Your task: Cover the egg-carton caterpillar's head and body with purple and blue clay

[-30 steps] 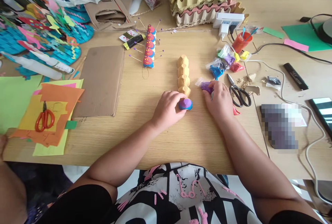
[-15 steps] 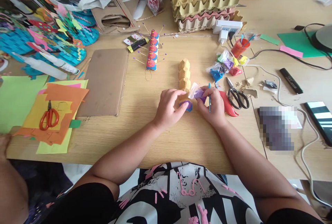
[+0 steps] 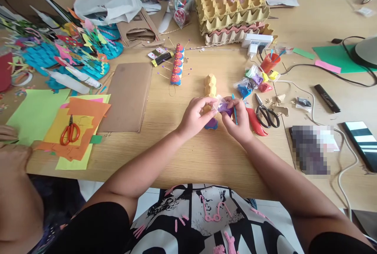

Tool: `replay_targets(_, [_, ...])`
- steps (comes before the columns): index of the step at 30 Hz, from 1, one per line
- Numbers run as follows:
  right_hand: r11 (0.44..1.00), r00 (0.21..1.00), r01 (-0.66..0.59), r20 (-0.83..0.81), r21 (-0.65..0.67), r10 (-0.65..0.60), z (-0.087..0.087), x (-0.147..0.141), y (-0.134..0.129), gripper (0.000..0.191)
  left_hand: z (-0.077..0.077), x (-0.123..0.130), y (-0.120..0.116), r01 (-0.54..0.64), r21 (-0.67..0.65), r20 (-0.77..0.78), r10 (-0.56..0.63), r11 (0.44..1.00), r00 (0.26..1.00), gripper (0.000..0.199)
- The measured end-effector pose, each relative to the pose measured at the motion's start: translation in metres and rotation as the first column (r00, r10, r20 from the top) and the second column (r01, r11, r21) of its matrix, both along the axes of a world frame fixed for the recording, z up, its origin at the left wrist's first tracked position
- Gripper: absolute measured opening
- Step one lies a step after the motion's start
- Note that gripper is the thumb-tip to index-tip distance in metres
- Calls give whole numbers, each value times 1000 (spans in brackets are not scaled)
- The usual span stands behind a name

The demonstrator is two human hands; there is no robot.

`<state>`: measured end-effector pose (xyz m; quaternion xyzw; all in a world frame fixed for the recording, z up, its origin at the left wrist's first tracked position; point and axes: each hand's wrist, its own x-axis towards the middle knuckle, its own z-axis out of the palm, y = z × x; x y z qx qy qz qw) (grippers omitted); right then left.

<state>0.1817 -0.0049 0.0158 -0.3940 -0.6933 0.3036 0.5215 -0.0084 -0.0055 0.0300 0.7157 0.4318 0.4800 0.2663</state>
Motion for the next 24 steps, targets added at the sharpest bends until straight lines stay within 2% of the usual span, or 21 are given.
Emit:
replay_targets(3, [998,992,27,-122,-64,-35,-8,-2,6,26,-7,4,16,6,-47,87,-2,999,996,35])
replay_targets(7, [996,990,81,-111,-48,-86,-15,-3,6,37,-16,8,21,55,30,66,-57,998,996,38])
replay_targets(11, [1000,998,30,-54,-8,-31,-14,1,6,36,-19,4,19,30,89,55,-35,996,998,44])
replay_targets(15, [999,999,-34,-34,-27,33,-12,7,7,40,-17,-3,20,49,99,-11,-48,994,999,50])
replay_targets(19, [993,997,-60,-48,-103,56,-14,12,8,42,-12,-5,21,46,120,-32,-42,992,999,41])
replay_targets(24, [985,988,-124,-112,-123,110,-13,11,5,38,-9,-4,19,112,188,-170,-80,976,982,30])
